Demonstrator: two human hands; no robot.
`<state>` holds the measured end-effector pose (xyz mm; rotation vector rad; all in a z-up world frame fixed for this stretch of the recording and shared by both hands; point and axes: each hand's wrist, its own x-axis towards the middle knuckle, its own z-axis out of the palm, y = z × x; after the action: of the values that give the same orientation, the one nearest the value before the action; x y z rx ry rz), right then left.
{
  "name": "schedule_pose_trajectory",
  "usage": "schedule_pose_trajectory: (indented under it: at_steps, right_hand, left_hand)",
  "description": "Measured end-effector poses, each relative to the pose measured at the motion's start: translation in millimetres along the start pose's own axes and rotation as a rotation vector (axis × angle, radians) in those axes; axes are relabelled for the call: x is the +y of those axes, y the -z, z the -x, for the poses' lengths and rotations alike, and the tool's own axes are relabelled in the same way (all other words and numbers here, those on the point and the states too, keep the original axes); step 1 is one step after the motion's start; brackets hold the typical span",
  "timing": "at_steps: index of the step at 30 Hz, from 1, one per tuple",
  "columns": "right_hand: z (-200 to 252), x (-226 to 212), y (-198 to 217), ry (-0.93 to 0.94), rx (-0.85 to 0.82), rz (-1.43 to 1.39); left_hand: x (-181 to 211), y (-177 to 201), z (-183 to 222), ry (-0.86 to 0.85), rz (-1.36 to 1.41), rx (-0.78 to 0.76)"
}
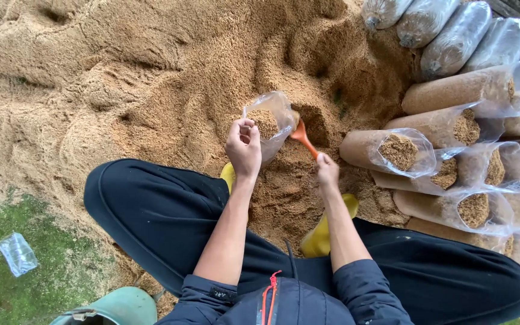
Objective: Scooping granular material into small plastic bags using a spoon from a large pile.
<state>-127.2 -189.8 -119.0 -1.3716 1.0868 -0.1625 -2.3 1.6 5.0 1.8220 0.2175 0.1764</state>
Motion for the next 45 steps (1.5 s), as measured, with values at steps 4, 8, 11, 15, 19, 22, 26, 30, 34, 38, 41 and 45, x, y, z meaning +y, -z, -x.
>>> schedule_pose_trajectory:
  at_steps: [4,8,11,15,19,22,26,30,34,38,41,45]
  right_hand:
    - [-0.8,-41.0,4.4,0.094,0.008,-0.055]
    - [23.3,-98.5,5.0,0.291,0.019,-0.099]
    - [40.9,-130.3,2.6,0.407,0.031,-0.099]
    - [76.7,-165.9,-7.6,0.756,0.048,0.052]
    - [71.0,-153.2,-7.2,1.047,0.045,0.280]
    - [65.4,-139.5,-10.9,0.874,0.113,0.125]
    - [34.8,-91.0,-1.6,0.609,0.224,0.202]
    - [24.0,-24.8,3.5,0.511,0.236,0.381]
    - [34.3,3.8,-6.7,0.371,0.113,0.519]
    - [16.2,23.9,-4.4,0.254,0.093,0.552]
    - [15.1,22.3,-0.2,0.222,0.235,0.411]
    - [1.5,44.0,3.8,0.230,0.220,0.471]
  left_hand:
    - [-1.9,0.3,0.4,-0.030,-0.012,0.005]
    - [1.5,0.3,0.2,-0.034,-0.009,0.019]
    - [2.3,-0.8,0.4,-0.039,-0.001,0.027]
    - [6.3,3.2,-0.3,-0.034,0.012,0.013]
    - [5.5,2.8,0.5,-0.034,0.011,0.015]
    - [5.4,2.0,1.0,-0.038,0.027,0.019]
    - [5.0,2.0,0.8,-0.037,0.038,0.015]
    - [4.2,1.5,-0.5,-0.032,0.034,0.016]
    - [0.4,1.0,0.7,-0.035,0.022,0.008]
    - [1.5,0.9,-0.3,-0.025,0.018,0.012]
    - [2.0,2.6,0.7,-0.014,0.004,0.010]
    - [3.9,1.9,0.0,-0.010,0.002,0.003]
